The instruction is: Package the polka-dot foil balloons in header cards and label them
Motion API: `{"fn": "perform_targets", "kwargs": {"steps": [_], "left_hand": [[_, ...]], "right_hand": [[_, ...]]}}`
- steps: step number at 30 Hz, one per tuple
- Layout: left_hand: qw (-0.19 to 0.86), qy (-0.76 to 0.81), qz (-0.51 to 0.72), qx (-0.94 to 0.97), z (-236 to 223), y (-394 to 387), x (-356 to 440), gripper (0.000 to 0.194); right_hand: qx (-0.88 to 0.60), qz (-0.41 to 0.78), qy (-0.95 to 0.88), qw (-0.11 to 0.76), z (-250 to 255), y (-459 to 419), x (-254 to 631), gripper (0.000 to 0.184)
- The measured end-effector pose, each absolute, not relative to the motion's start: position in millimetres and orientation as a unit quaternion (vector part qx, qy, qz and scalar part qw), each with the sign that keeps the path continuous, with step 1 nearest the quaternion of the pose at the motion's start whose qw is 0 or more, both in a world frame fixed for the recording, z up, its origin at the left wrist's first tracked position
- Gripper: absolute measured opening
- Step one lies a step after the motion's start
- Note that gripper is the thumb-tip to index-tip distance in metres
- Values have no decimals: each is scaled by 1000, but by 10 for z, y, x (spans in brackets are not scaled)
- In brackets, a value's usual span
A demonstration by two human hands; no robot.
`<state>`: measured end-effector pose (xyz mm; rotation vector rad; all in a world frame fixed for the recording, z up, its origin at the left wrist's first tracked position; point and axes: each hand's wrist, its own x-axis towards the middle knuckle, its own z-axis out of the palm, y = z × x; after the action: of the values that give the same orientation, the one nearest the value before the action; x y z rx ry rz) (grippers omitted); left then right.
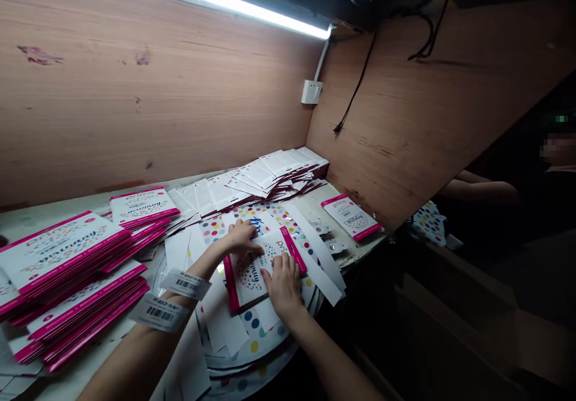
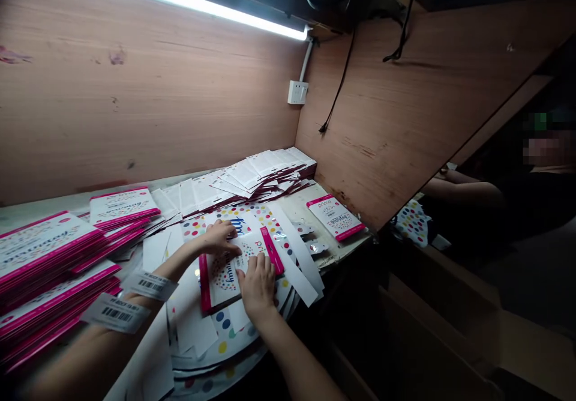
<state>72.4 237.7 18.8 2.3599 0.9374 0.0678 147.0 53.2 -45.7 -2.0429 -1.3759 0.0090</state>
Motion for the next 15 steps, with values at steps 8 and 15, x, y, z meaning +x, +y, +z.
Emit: {"fn": "perform_targets", "kwargs": {"steps": [8,15], "left_hand": [[639,360,178,656,741,2295,161,52],[667,338,272,605,728,1762,151,57]], "right_hand": [[-630,211,-348,661,-173,364,1384,57],[-477,395,-294,729,183,635,2168,49]]}}
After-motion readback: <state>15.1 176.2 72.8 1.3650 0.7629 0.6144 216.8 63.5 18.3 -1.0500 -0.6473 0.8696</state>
